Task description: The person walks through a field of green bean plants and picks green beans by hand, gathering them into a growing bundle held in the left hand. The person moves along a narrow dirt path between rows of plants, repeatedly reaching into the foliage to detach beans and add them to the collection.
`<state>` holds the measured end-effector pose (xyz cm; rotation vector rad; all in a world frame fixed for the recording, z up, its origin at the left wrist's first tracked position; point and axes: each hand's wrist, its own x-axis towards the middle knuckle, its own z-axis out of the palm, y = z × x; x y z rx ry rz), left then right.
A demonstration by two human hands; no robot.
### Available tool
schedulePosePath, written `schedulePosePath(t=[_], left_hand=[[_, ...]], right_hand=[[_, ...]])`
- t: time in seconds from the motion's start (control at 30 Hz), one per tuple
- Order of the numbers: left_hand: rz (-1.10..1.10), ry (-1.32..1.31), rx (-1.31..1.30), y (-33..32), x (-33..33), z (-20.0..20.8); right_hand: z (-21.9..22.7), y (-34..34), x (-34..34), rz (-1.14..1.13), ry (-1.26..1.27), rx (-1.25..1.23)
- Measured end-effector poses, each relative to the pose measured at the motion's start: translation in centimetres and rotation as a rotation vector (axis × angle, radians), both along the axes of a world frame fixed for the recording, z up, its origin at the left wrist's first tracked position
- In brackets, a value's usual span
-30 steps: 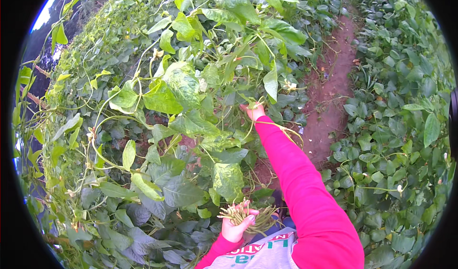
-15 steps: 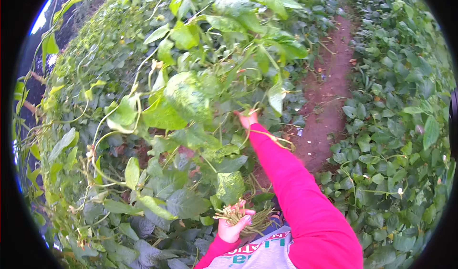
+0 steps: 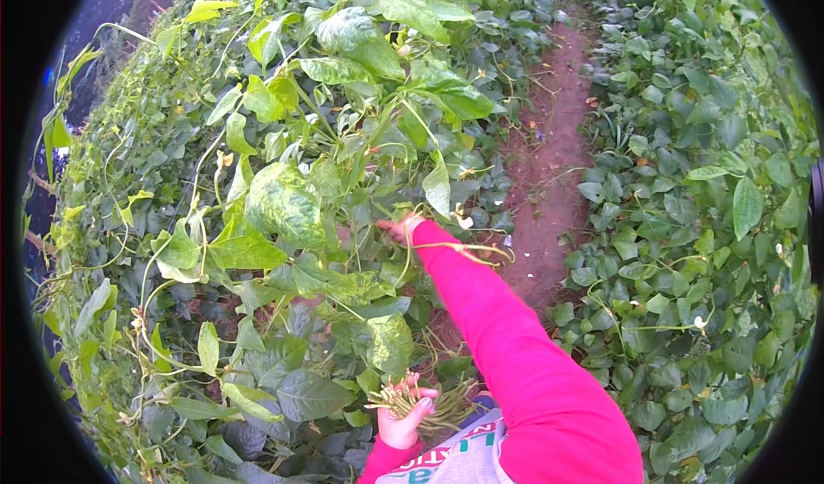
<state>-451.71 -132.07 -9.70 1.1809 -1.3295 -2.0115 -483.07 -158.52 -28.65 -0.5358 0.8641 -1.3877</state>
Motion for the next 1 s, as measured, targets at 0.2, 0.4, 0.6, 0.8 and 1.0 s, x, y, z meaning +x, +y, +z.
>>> schedulePosePath(t=[0.2, 0.4, 0.6, 0.8, 1.0], left_hand=[[-0.084, 0.027, 0.005, -0.7, -1.5, -0.4], [0.004, -0.007, 0.016, -0.5, 0.6, -0.1], [-0.028, 0.010, -0.025, -0.7, -1.5, 0.0], [-0.011, -0.005, -0.019, -0.2, -0.9, -0.2], [-0.055, 0.035, 0.004, -0.4, -1.9, -0.7]], right_hand=[[-5.5, -1.1, -8.6, 0.558, -0.655, -0.235], [-1.3, 0.0, 0.4, 0.127, -0.947, -0.075], [-4.7, -0.5, -1.8, -0.178, -0.673, -0.208], [-2.2, -0.1, 2.2, -0.417, -0.629, -0.037], [-0.9, -0.1, 0.4, -0.633, -0.382, 0.060]])
